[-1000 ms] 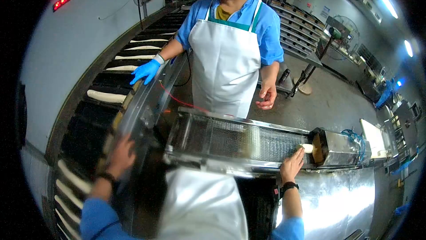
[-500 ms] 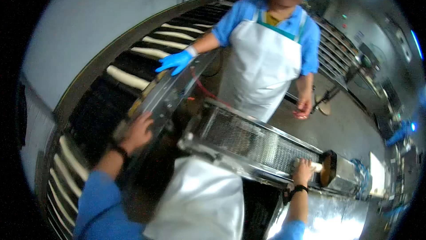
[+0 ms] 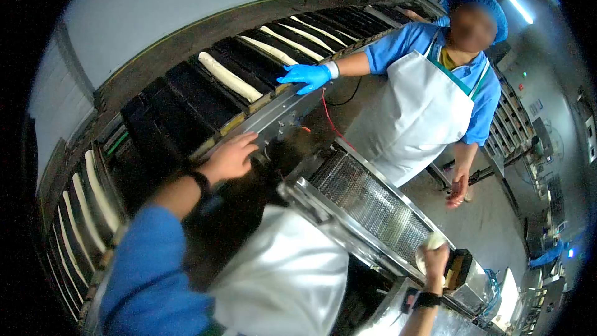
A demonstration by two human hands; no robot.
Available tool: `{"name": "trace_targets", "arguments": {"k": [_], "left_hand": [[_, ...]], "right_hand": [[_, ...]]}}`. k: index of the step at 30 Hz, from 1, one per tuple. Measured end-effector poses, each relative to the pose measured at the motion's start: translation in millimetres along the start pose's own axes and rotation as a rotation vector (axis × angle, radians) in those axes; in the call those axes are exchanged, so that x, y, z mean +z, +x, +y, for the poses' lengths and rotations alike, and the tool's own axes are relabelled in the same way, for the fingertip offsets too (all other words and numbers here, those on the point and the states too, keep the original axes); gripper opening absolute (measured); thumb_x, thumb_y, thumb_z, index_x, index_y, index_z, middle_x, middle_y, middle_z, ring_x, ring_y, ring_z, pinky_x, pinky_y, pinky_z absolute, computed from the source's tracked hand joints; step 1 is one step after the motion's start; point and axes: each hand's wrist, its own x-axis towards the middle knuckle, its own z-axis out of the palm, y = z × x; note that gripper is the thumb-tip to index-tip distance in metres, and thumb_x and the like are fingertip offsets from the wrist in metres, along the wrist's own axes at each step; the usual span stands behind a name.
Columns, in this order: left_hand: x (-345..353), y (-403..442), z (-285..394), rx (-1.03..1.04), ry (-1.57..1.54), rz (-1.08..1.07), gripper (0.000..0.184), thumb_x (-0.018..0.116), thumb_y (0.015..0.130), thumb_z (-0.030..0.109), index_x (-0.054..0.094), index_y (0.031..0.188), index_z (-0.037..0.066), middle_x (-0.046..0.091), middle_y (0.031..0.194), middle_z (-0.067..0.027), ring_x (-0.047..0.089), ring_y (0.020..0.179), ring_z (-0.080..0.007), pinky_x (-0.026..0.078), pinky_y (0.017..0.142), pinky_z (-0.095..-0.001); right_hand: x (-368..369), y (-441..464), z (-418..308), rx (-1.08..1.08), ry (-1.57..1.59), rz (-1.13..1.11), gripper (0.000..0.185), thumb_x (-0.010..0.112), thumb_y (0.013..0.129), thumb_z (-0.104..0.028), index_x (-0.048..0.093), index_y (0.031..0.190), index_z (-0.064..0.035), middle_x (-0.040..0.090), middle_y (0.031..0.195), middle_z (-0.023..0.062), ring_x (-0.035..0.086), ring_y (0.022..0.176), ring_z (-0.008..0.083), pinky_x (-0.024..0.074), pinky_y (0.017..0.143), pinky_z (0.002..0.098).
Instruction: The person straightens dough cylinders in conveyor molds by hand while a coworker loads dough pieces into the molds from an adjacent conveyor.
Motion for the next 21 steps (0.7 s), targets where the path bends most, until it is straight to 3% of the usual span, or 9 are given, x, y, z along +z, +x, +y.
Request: {"name": "trace_targets", "arguments": {"k": [1, 5, 7, 9, 10, 12, 15, 18, 21], "left_hand": [[-0.9, 0.1, 0.0, -0.004, -0.020, -0.029, 0.040, 0.057, 0.075, 0.010, 0.061, 0.113, -0.001, 0.044, 0.139, -0.0180, 0.037, 0.133, -0.0312, 0.033, 0.110, -0.0403], [1.0, -1.1, -2.6, -0.015, -0.034, -0.069, 0.040, 0.056, 0.077, 0.012, 0.060, 0.115, -0.002, 0.042, 0.140, -0.0183, 0.033, 0.135, -0.0309, 0.030, 0.111, -0.0403], [3.9, -0.1, -3.9, -0.016, -0.028, -0.063, 0.040, 0.056, 0.077, 0.012, 0.060, 0.115, -0.002, 0.042, 0.140, -0.0182, 0.033, 0.135, -0.0308, 0.030, 0.111, -0.0403], [5.9, -0.1, -5.4, -0.025, -0.004, -0.060, 0.041, 0.056, 0.077, 0.013, 0.060, 0.116, 0.000, 0.041, 0.141, -0.0172, 0.033, 0.135, -0.0302, 0.030, 0.111, -0.0402], [5.0, -0.3, -5.2, -0.026, -0.003, -0.059, 0.041, 0.056, 0.077, 0.013, 0.060, 0.116, 0.000, 0.041, 0.141, -0.0172, 0.033, 0.135, -0.0302, 0.030, 0.111, -0.0402], [2.7, -0.5, -4.5, -0.047, -0.022, -0.068, 0.040, 0.056, 0.078, 0.013, 0.060, 0.116, 0.000, 0.042, 0.141, -0.0163, 0.034, 0.134, -0.0298, 0.030, 0.112, -0.0399], [1.6, 1.2, -4.0, -0.049, -0.028, -0.079, 0.040, 0.055, 0.079, 0.012, 0.060, 0.116, 0.000, 0.042, 0.141, -0.0159, 0.034, 0.134, -0.0293, 0.030, 0.112, -0.0395], [-1.8, 0.0, 0.6, -0.063, -0.068, -0.069, 0.039, 0.055, 0.079, 0.012, 0.060, 0.116, -0.001, 0.042, 0.141, -0.0163, 0.034, 0.135, -0.0289, 0.030, 0.111, -0.0394], [-6.1, 0.5, 3.4, -0.071, -0.068, -0.112, 0.039, 0.055, 0.079, 0.012, 0.059, 0.116, -0.001, 0.041, 0.142, -0.0164, 0.034, 0.135, -0.0290, 0.031, 0.111, -0.0391]], "right_hand": [[-15.3, 15.2, -11.1, -0.036, 0.246, -0.017, 0.018, 0.065, 0.075, -0.009, 0.062, 0.091, -0.0009, 0.064, 0.080, 0.0046, 0.059, 0.074, 0.0141, 0.0487, 0.065, 0.0295], [-66.1, -0.3, -176.4, -0.219, 0.813, -0.009, 0.060, 0.067, 0.086, -0.032, 0.040, 0.129, -0.0010, 0.056, 0.107, 0.0136, 0.062, 0.096, 0.0237, 0.0577, 0.074, 0.0365], [-70.1, 4.8, -228.4, -0.331, 1.106, -0.188, 0.063, 0.063, 0.088, -0.036, 0.039, 0.135, -0.0014, 0.054, 0.123, 0.0197, 0.059, 0.109, 0.0314, 0.0565, 0.084, 0.0441], [-53.4, -1.8, -272.0, -0.446, 1.401, -0.462, 0.066, 0.061, 0.089, -0.036, 0.036, 0.141, -0.0048, 0.044, 0.136, 0.0271, 0.046, 0.125, 0.0399, 0.0443, 0.101, 0.0472], [-49.9, -11.9, -303.6, -0.573, 1.337, -0.731, 0.079, 0.065, 0.086, -0.040, 0.029, 0.144, -0.0009, 0.029, 0.145, 0.0304, 0.033, 0.135, 0.0405, 0.0353, 0.109, 0.0449], [-33.7, -39.2, -340.4, -0.597, 1.265, -0.690, 0.102, 0.077, 0.073, -0.039, 0.019, 0.147, 0.0011, 0.022, 0.145, 0.0366, 0.028, 0.136, 0.0443, 0.0352, 0.109, 0.0466], [-20.5, -59.8, -329.6, -0.455, 1.311, -0.793, 0.119, 0.085, 0.055, -0.026, 0.017, 0.148, 0.0018, 0.023, 0.146, 0.0354, 0.032, 0.134, 0.0457, 0.0391, 0.105, 0.0486], [-11.7, -65.6, -278.6, -0.402, 1.336, -0.849, 0.102, 0.081, 0.064, -0.017, 0.024, 0.146, 0.0034, 0.026, 0.147, 0.0312, 0.031, 0.137, 0.0414, 0.0349, 0.107, 0.0488], [-0.6, -71.0, -206.7, -0.228, 1.215, -0.674, 0.084, 0.072, 0.072, -0.013, 0.031, 0.143, 0.0026, 0.033, 0.147, 0.0232, 0.035, 0.136, 0.0354, 0.0346, 0.109, 0.0464]]}}
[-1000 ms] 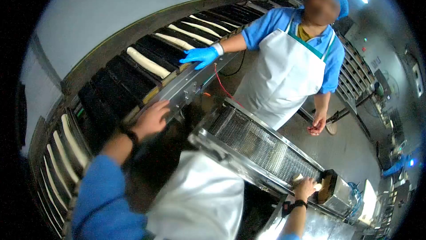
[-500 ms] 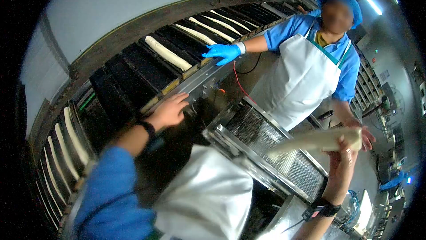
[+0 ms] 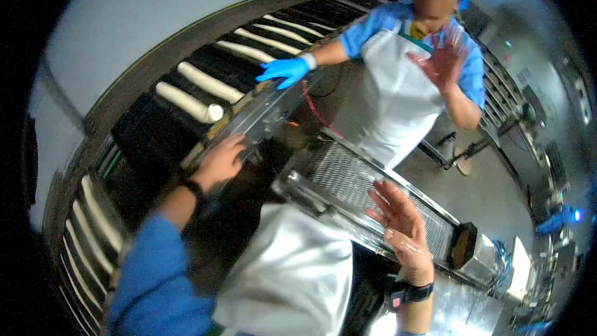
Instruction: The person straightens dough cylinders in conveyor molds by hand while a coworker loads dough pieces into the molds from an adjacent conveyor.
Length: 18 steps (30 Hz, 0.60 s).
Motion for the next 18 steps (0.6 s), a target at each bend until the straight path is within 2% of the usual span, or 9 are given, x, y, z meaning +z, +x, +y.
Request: {"name": "trace_targets", "arguments": {"k": [3, 4, 6, 9, 11, 12, 13, 15, 18], "left_hand": [[3.6, 4.7, -2.2, -0.027, 0.018, -0.026, 0.041, 0.056, 0.079, 0.010, 0.057, 0.119, -0.001, 0.039, 0.143, -0.0160, 0.031, 0.136, -0.0292, 0.030, 0.112, -0.0394], [2.7, 5.3, -0.7, -0.029, 0.026, -0.042, 0.042, 0.056, 0.079, 0.009, 0.057, 0.120, -0.001, 0.038, 0.144, -0.0160, 0.031, 0.137, -0.0293, 0.030, 0.112, -0.0399], [5.6, 5.0, -3.1, -0.066, 0.073, -0.083, 0.043, 0.057, 0.080, 0.010, 0.055, 0.122, 0.000, 0.036, 0.146, -0.0163, 0.029, 0.138, -0.0296, 0.030, 0.111, -0.0410], [4.3, -2.8, 1.5, -0.076, 0.098, -0.058, 0.045, 0.058, 0.080, 0.011, 0.054, 0.123, 0.000, 0.034, 0.147, -0.0158, 0.028, 0.138, -0.0301, 0.030, 0.111, -0.0413], [3.3, -18.2, 4.1, -0.082, 0.129, -0.008, 0.045, 0.059, 0.079, 0.011, 0.054, 0.124, 0.001, 0.038, 0.144, -0.0158, 0.036, 0.134, -0.0317, 0.034, 0.109, -0.0413], [-2.9, -26.5, 6.1, -0.136, 0.040, 0.004, 0.045, 0.060, 0.079, 0.012, 0.055, 0.123, 0.002, 0.042, 0.141, -0.0162, 0.041, 0.130, -0.0327, 0.036, 0.107, -0.0413], [-6.0, -33.9, 4.5, -0.190, -0.050, 0.016, 0.046, 0.061, 0.079, 0.013, 0.055, 0.123, 0.003, 0.046, 0.138, -0.0166, 0.046, 0.126, -0.0338, 0.038, 0.104, -0.0414], [-24.0, -51.6, -2.8, -0.148, 0.030, 0.215, 0.042, 0.061, 0.078, 0.006, 0.057, 0.120, 0.003, 0.052, 0.131, -0.0172, 0.051, 0.119, -0.0351, 0.042, 0.101, -0.0409], [-73.5, -88.8, 3.3, -0.251, 0.149, 0.365, 0.040, 0.058, 0.079, -0.002, 0.058, 0.118, 0.002, 0.051, 0.132, -0.0168, 0.050, 0.120, -0.0356, 0.040, 0.101, -0.0405]], "right_hand": [[-58.8, -54.9, 46.9, 0.201, -0.401, 0.389, 0.066, 0.063, 0.083, -0.002, 0.033, 0.142, 0.0026, 0.035, 0.147, 0.0192, 0.034, 0.136, 0.0329, 0.0320, 0.111, 0.0430], [-91.2, -78.5, 77.2, 0.237, -0.429, 0.497, 0.066, 0.066, 0.082, -0.007, 0.035, 0.140, 0.0024, 0.034, 0.148, 0.0185, 0.033, 0.137, 0.0320, 0.0322, 0.110, 0.0426], [-119.3, -121.3, 99.5, 0.362, -1.237, 0.553, 0.071, 0.069, 0.084, -0.027, 0.035, 0.139, 0.0011, 0.032, 0.147, 0.0237, 0.031, 0.136, 0.0389, 0.0314, 0.109, 0.0462], [-167.5, -186.9, 154.5, 0.466, -1.394, 0.763, 0.072, 0.059, 0.089, -0.038, 0.031, 0.142, 0.0020, 0.027, 0.149, 0.0245, 0.023, 0.139, 0.0394, 0.0245, 0.112, 0.0463], [-177.5, -213.9, 167.3, 0.603, -1.479, 0.819, 0.072, 0.053, 0.091, -0.041, 0.028, 0.143, 0.0033, 0.023, 0.151, 0.0238, 0.019, 0.141, 0.0375, 0.0205, 0.114, 0.0457], [-183.9, -220.5, 170.5, 0.741, -1.567, 0.865, 0.073, 0.047, 0.094, -0.043, 0.025, 0.144, 0.0047, 0.020, 0.153, 0.0231, 0.015, 0.143, 0.0356, 0.0165, 0.115, 0.0451], [-188.4, -222.4, 168.7, 0.739, -1.564, 0.863, 0.073, 0.047, 0.094, -0.043, 0.025, 0.144, 0.0047, 0.020, 0.153, 0.0231, 0.015, 0.143, 0.0356, 0.0165, 0.115, 0.0451], [-196.0, -225.4, 166.2, 0.839, -1.566, 0.909, 0.073, 0.038, 0.096, -0.046, 0.020, 0.146, 0.0042, 0.018, 0.153, 0.0226, 0.014, 0.144, 0.0330, 0.0109, 0.117, 0.0437], [-212.6, -221.4, 168.6, 0.823, -1.569, 0.913, 0.075, 0.037, 0.097, -0.046, 0.019, 0.145, 0.0078, 0.016, 0.154, 0.0237, 0.013, 0.144, 0.0343, 0.0109, 0.117, 0.0437]]}}
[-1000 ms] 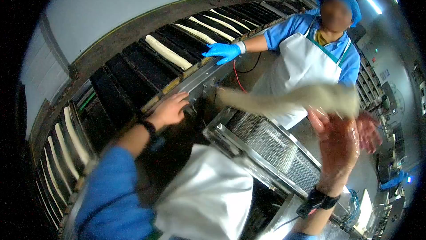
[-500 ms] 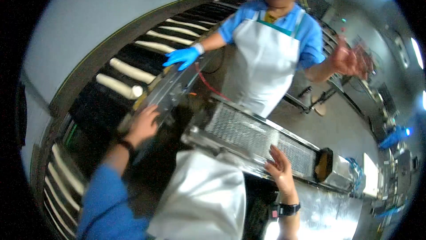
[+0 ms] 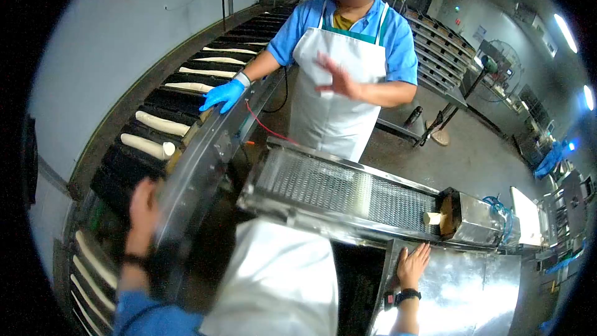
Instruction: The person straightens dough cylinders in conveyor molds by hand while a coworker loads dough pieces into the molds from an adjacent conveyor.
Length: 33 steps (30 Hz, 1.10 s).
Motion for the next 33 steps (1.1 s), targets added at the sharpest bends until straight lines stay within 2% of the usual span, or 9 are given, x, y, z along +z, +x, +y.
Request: {"name": "trace_targets", "arguments": {"k": [1, 3, 5, 11, 14, 19, 22, 24, 33], "left_hand": [[-13.1, -9.9, -10.7, -0.005, 0.080, 0.000, 0.040, 0.058, 0.081, 0.000, 0.057, 0.121, 0.003, 0.049, 0.135, -0.0165, 0.047, 0.123, -0.0351, 0.038, 0.104, -0.0412], [-17.7, -30.6, -40.4, -0.232, 0.102, 0.106, 0.035, 0.055, 0.091, 0.012, 0.054, 0.125, 0.004, 0.048, 0.136, -0.0161, 0.046, 0.124, -0.0344, 0.036, 0.105, -0.0421], [-16.0, -47.8, -72.4, -0.449, 0.192, 0.067, 0.035, 0.052, 0.095, 0.019, 0.052, 0.127, 0.005, 0.048, 0.136, -0.0161, 0.044, 0.125, -0.0343, 0.035, 0.106, -0.0423], [-11.4, -36.3, -72.8, -0.446, 0.074, 0.111, 0.039, 0.049, 0.097, 0.022, 0.049, 0.131, 0.004, 0.043, 0.139, -0.0186, 0.039, 0.129, -0.0365, 0.033, 0.106, -0.0436], [-14.2, -27.7, -57.4, -0.262, 0.253, 0.097, 0.040, 0.048, 0.097, 0.022, 0.047, 0.133, 0.004, 0.039, 0.142, -0.0197, 0.037, 0.130, -0.0379, 0.032, 0.108, -0.0442], [-19.0, -15.5, -37.6, -0.196, 0.163, -0.008, 0.042, 0.047, 0.098, 0.023, 0.045, 0.135, 0.004, 0.035, 0.145, -0.0196, 0.032, 0.134, -0.0375, 0.027, 0.111, -0.0469], [-13.2, -10.1, -42.6, -0.231, 0.243, -0.014, 0.047, 0.047, 0.098, 0.030, 0.042, 0.138, 0.006, 0.032, 0.148, -0.0190, 0.025, 0.138, -0.0369, 0.024, 0.113, -0.0470], [-4.9, -5.4, -48.4, -0.445, 0.133, -0.003, 0.054, 0.047, 0.097, 0.040, 0.039, 0.141, 0.007, 0.029, 0.150, -0.0186, 0.019, 0.141, -0.0366, 0.021, 0.114, -0.0470], [15.9, 17.6, -72.8, -0.542, -0.128, 0.090, 0.067, 0.043, 0.095, 0.054, 0.036, 0.143, 0.009, 0.025, 0.152, -0.0196, 0.014, 0.143, -0.0354, 0.017, 0.114, -0.0482]], "right_hand": [[-1.8, 6.5, -4.5, -0.007, 0.004, -0.010, 0.076, 0.036, 0.097, -0.047, 0.017, 0.144, 0.0097, 0.014, 0.154, 0.0248, 0.012, 0.144, 0.0354, 0.0103, 0.117, 0.0434], [-10.5, 15.0, -21.8, 0.061, -0.019, -0.014, 0.076, 0.037, 0.097, -0.046, 0.018, 0.143, 0.0119, 0.014, 0.153, 0.0270, 0.011, 0.143, 0.0366, 0.0108, 0.117, 0.0435], [-10.8, 18.4, -31.3, 0.137, -0.038, -0.024, 0.077, 0.037, 0.097, -0.046, 0.019, 0.142, 0.0141, 0.014, 0.152, 0.0292, 0.011, 0.143, 0.0378, 0.0113, 0.117, 0.0437], [0.4, 24.9, -14.8, 0.099, 0.042, 0.243, 0.064, 0.043, 0.098, -0.036, 0.031, 0.135, 0.0155, 0.022, 0.147, 0.0326, 0.022, 0.138, 0.0415, 0.0227, 0.114, 0.0441], [-10.6, 20.0, -23.4, 0.096, 0.139, 0.301, 0.061, 0.045, 0.098, -0.035, 0.033, 0.136, 0.0113, 0.024, 0.147, 0.0316, 0.023, 0.138, 0.0411, 0.0231, 0.114, 0.0441], [3.0, 32.0, -24.6, 0.079, 0.079, 0.247, 0.062, 0.044, 0.097, -0.036, 0.030, 0.140, 0.0071, 0.025, 0.148, 0.0286, 0.022, 0.139, 0.0404, 0.0207, 0.114, 0.0449], [5.7, 35.6, -26.8, 0.062, 0.003, 0.192, 0.070, 0.033, 0.099, -0.046, 0.025, 0.143, 0.0080, 0.022, 0.150, 0.0268, 0.016, 0.142, 0.0387, 0.0146, 0.116, 0.0452], [4.3, 36.5, -29.1, 0.069, 0.003, 0.182, 0.070, 0.032, 0.099, -0.045, 0.025, 0.143, 0.0084, 0.021, 0.151, 0.0262, 0.015, 0.142, 0.0383, 0.0143, 0.116, 0.0451], [2.4, 38.5, -27.2, 0.065, 0.001, 0.138, 0.070, 0.030, 0.100, -0.045, 0.021, 0.144, 0.0086, 0.017, 0.153, 0.0250, 0.012, 0.143, 0.0374, 0.0131, 0.116, 0.0456]]}}
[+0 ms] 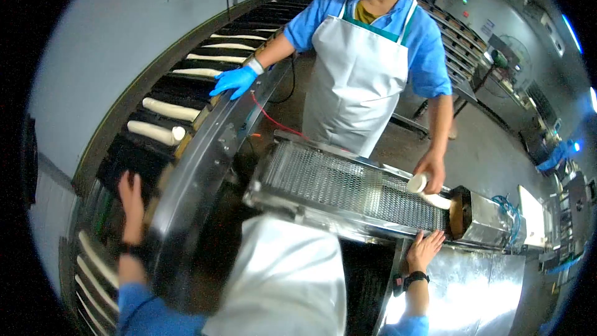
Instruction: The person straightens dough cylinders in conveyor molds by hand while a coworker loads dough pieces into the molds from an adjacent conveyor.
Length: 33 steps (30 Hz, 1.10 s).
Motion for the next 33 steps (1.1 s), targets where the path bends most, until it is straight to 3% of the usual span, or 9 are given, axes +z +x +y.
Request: {"name": "trace_targets", "arguments": {"k": [6, 8, 12, 15, 22, 33], "left_hand": [[-1.4, -10.7, 39.3, 0.064, 0.211, 0.086, 0.059, 0.049, 0.096, 0.043, 0.035, 0.142, 0.008, 0.024, 0.152, -0.0186, 0.016, 0.142, -0.0354, 0.019, 0.114, -0.0484], [-1.7, -12.9, 48.9, 0.385, 0.274, 0.101, 0.056, 0.050, 0.096, 0.037, 0.035, 0.142, 0.008, 0.025, 0.151, -0.0188, 0.018, 0.142, -0.0362, 0.019, 0.114, -0.0484], [-0.1, -14.7, 53.1, 0.474, 0.195, 0.136, 0.054, 0.058, 0.089, 0.019, 0.040, 0.138, 0.004, 0.030, 0.149, -0.0198, 0.026, 0.139, -0.0376, 0.021, 0.113, -0.0476], [-0.6, -15.8, 57.2, 0.416, 0.272, 0.102, 0.055, 0.054, 0.093, 0.029, 0.037, 0.140, 0.005, 0.028, 0.149, -0.0194, 0.022, 0.140, -0.0374, 0.020, 0.113, -0.0499], [5.4, -9.0, 60.8, 0.519, 0.244, 0.077, 0.055, 0.054, 0.093, 0.029, 0.037, 0.140, 0.005, 0.028, 0.149, -0.0195, 0.023, 0.140, -0.0374, 0.021, 0.113, -0.0500], [6.4, -8.9, 63.7, 0.495, 0.197, 0.091, 0.051, 0.053, 0.094, 0.027, 0.040, 0.138, 0.004, 0.032, 0.148, -0.0180, 0.029, 0.137, -0.0357, 0.024, 0.112, -0.0475]], "right_hand": [[3.7, 3.3, 4.4, -0.008, -0.001, 0.019, 0.071, 0.028, 0.100, -0.047, 0.020, 0.144, 0.0088, 0.016, 0.152, 0.0268, 0.012, 0.143, 0.0391, 0.0123, 0.116, 0.0478], [5.5, 5.2, 3.0, -0.014, -0.005, 0.012, 0.071, 0.026, 0.100, -0.047, 0.020, 0.144, 0.0088, 0.017, 0.152, 0.0270, 0.012, 0.143, 0.0392, 0.0124, 0.116, 0.0480], [10.0, 11.1, 4.4, 0.018, -0.034, 0.021, 0.069, 0.027, 0.100, -0.045, 0.022, 0.144, 0.0082, 0.017, 0.153, 0.0252, 0.012, 0.143, 0.0376, 0.0124, 0.116, 0.0451], [5.3, 12.0, -0.4, 0.033, -0.031, 0.020, 0.069, 0.027, 0.100, -0.045, 0.022, 0.144, 0.0085, 0.018, 0.153, 0.0252, 0.013, 0.143, 0.0376, 0.0127, 0.116, 0.0448], [1.8, 15.0, -3.5, 0.035, -0.003, 0.022, 0.070, 0.026, 0.100, -0.046, 0.023, 0.143, 0.0099, 0.017, 0.152, 0.0266, 0.013, 0.143, 0.0389, 0.0129, 0.116, 0.0470], [10.5, 26.6, 4.2, 0.046, -0.035, 0.100, 0.063, 0.032, 0.100, -0.037, 0.024, 0.143, 0.0086, 0.024, 0.149, 0.0284, 0.020, 0.141, 0.0383, 0.0151, 0.116, 0.0457]]}}
